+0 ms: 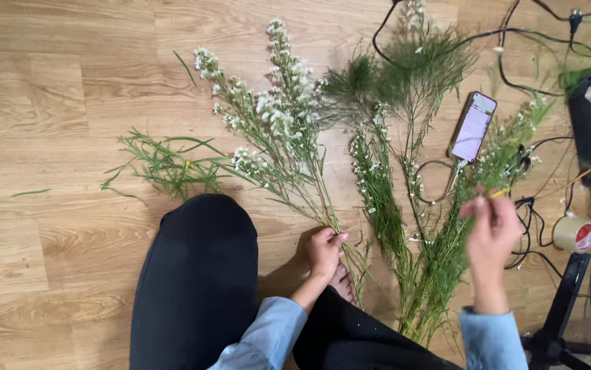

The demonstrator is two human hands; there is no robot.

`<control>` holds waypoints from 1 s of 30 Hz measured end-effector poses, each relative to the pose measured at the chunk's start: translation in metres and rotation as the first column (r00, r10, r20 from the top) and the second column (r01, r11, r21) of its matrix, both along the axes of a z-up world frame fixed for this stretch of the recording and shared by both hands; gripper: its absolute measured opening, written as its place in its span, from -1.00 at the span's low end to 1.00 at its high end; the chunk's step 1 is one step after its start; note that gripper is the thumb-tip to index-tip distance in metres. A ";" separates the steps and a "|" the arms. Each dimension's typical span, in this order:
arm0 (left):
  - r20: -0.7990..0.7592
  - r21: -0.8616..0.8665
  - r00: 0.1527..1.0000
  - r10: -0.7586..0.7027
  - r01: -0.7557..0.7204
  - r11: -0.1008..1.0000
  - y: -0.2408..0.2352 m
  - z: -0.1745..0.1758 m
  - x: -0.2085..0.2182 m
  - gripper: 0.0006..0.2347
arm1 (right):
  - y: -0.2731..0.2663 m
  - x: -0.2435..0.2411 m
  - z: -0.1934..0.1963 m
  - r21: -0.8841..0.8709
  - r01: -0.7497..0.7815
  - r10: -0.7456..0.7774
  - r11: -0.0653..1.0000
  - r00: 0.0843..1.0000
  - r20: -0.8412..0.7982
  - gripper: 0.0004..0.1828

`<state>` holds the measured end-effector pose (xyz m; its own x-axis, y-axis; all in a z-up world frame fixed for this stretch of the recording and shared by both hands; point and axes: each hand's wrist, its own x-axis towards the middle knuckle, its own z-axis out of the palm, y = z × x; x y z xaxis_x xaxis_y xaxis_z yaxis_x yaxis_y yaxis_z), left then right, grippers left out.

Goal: The person strips leaves and small stems from the bottom of flower stalks by hand, gathering the flowers into a bunch.

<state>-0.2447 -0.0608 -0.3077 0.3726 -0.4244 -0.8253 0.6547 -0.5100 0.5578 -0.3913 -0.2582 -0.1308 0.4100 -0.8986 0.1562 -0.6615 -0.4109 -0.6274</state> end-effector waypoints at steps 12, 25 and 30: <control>-0.015 -0.083 0.999 -0.042 0.041 0.996 0.012 -0.050 -0.039 -0.88 | 0.113 0.074 -0.088 0.060 -0.040 0.048 0.997 0.989 -0.137 -0.88; 0.211 0.014 0.943 -0.257 0.260 0.966 0.017 -0.031 -0.024 -0.92 | 0.132 0.080 -0.099 -0.009 0.044 -0.045 0.999 0.989 -0.143 -0.90; 0.231 0.051 0.900 -0.370 0.368 0.928 0.016 -0.032 -0.018 -0.81 | 0.123 0.083 -0.090 0.039 0.089 -0.092 0.995 0.992 0.084 -0.90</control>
<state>-0.2630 -0.0446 -0.3400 0.3720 -0.5638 -0.7374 0.2710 -0.6939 0.6672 -0.3080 -0.1348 -0.2203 0.3135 -0.9368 0.1552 -0.6378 -0.3289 -0.6965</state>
